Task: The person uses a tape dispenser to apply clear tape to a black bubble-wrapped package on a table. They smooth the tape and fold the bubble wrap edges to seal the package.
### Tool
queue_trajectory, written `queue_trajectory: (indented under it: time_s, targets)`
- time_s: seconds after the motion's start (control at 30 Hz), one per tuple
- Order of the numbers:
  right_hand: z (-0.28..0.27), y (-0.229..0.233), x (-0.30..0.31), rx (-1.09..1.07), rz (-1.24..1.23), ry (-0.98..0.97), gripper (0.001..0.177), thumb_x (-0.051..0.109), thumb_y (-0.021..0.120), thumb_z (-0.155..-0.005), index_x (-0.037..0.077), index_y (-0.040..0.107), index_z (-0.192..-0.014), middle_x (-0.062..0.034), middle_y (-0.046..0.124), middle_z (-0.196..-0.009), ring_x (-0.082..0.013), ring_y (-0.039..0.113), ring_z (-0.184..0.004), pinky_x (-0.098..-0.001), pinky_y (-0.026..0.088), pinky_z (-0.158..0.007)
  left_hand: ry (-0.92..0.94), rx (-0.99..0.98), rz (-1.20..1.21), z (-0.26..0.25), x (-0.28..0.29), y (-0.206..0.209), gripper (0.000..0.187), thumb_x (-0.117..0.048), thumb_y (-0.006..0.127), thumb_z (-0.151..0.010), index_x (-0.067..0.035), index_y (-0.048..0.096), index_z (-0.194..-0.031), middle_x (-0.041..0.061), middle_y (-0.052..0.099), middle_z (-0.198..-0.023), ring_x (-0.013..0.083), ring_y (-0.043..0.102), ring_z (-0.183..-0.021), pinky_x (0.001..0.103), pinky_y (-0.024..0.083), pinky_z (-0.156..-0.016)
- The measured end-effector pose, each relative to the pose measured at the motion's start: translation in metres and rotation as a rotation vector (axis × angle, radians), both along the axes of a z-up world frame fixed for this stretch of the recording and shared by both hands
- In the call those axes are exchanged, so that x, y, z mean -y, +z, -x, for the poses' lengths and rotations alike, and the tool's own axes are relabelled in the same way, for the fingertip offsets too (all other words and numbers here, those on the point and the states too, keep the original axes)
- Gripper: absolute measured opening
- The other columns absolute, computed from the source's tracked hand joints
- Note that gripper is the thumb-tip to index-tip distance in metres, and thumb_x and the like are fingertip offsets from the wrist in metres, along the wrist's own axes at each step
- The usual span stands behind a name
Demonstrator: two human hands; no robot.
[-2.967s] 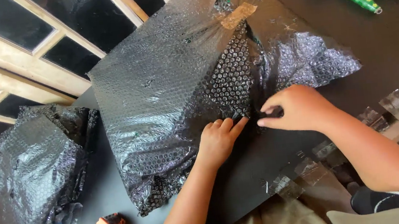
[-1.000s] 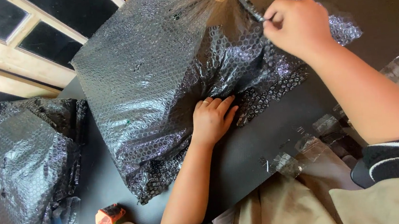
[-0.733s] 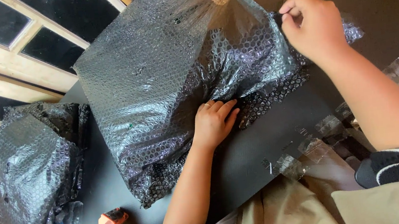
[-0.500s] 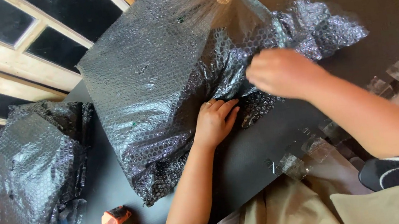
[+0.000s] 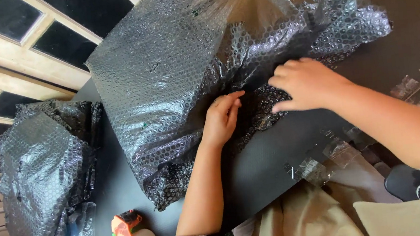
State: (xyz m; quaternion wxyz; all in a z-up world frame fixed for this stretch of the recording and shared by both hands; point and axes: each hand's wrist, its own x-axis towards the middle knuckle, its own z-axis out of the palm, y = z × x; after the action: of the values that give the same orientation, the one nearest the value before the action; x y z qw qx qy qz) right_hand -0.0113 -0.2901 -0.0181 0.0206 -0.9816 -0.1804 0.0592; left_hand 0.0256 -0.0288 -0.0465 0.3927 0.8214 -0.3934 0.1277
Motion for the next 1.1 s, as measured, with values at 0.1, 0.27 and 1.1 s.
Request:
queue_trajectory:
  time_s: [0.1,0.27,1.1]
  targets:
    - [0.016,0.0,-0.013,0.091,-0.056,0.131,0.074,0.077,0.065,-0.082,0.018,0.07,-0.127,-0.0042,0.07,-0.123,-0.0233,0.062,-0.124,-0.0447,0.054,-0.103,-0.015,-0.125,0.022,0.003,0.003,0.008,0.021,-0.007,0.058,-0.104,-0.007,0.073,-0.118,0.012,0.073,-0.091,0.0328,0.071,-0.091,0.042,0.058,-0.085]
    - [0.002,-0.055,-0.016,0.307,-0.109,0.422,0.033,0.048,0.067,-0.09,0.017,0.072,-0.102,0.0022,0.069,-0.095,-0.0193,0.065,-0.092,-0.0385,0.057,-0.079,0.039,-0.324,-0.014,0.016,0.006,0.03,0.034,-0.011,0.049,-0.109,0.0,0.058,-0.14,0.025,0.067,-0.127,0.0415,0.063,-0.123,0.053,0.051,-0.105]
    - [0.008,-0.013,-0.034,0.705,-0.225,0.274,0.012,0.012,0.052,-0.104,0.012,0.062,-0.112,0.0012,0.063,-0.105,-0.018,0.07,-0.091,-0.0284,0.059,-0.068,0.047,-0.452,-0.204,0.023,0.004,0.041,0.083,-0.062,0.054,-0.095,-0.006,0.041,-0.154,0.035,0.05,-0.144,0.0534,0.048,-0.136,0.06,0.036,-0.116]
